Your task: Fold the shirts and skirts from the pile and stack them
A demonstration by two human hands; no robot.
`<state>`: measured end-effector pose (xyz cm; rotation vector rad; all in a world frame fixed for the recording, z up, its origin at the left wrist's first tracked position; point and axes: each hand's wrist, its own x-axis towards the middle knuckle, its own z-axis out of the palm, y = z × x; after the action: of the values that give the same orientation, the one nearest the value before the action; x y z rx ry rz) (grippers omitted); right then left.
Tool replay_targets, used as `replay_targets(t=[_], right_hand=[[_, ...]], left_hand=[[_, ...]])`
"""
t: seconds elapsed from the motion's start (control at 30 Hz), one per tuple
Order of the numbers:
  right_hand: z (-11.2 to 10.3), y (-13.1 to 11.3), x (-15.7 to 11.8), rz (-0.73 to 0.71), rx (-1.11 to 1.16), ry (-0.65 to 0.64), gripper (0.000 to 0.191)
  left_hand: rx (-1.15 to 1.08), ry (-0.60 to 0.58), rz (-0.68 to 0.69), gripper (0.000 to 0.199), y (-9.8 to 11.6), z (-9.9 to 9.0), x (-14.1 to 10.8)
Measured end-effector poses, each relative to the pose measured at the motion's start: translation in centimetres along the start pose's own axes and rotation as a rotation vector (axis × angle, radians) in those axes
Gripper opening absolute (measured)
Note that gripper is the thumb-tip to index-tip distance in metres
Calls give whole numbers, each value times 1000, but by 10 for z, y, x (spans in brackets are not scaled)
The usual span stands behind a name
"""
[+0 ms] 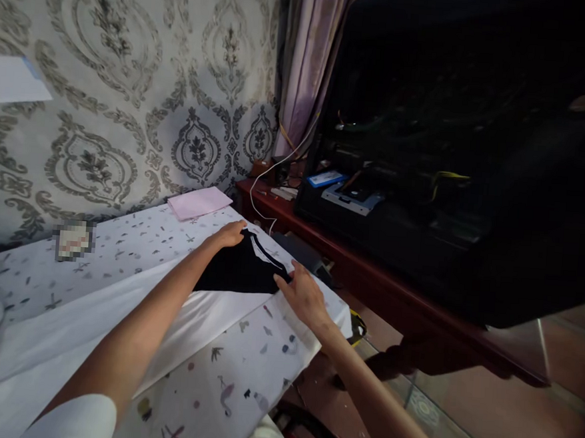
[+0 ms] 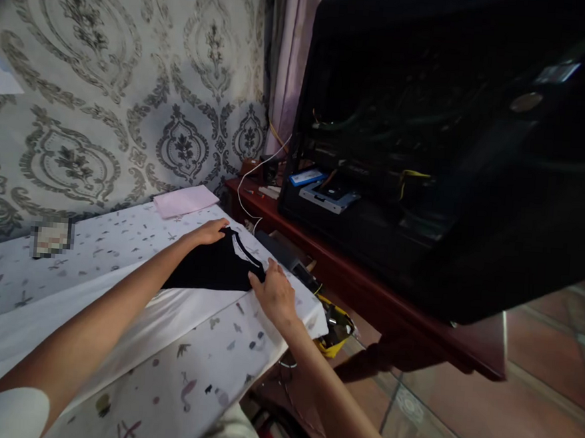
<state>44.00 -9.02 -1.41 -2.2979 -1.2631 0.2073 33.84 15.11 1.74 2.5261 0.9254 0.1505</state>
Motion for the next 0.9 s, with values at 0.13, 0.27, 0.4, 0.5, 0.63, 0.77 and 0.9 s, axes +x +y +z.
replay_targets(t=[0.13,0.27,0.4,0.5,0.63,0.77,0.9], right_hand=[[-2,0,12,33,-2,-44,43],[-1,2,20,23,40,-80,18],[0,1,22,-59,144,22,8],[-5,-11,14,-119,279,81,12],[-13,-51,-15,-261,443,129,18],[4,-99,-53,-510,458,63,33],[43,-124,-80,-783,291,-42,38]], left_hand=[[-54,-31,-38,39,-7,3,15],[-159,-46,-23,19,-13,-3,13],[-302,13,17,19,-19,-19,-5],[-399,52,28,19,-27,-37,-28],[-524,110,-2,22,-51,-59,-74],[-799,110,-132,28,-92,-66,-132],[-1069,76,-286,23,-126,-51,-176]])
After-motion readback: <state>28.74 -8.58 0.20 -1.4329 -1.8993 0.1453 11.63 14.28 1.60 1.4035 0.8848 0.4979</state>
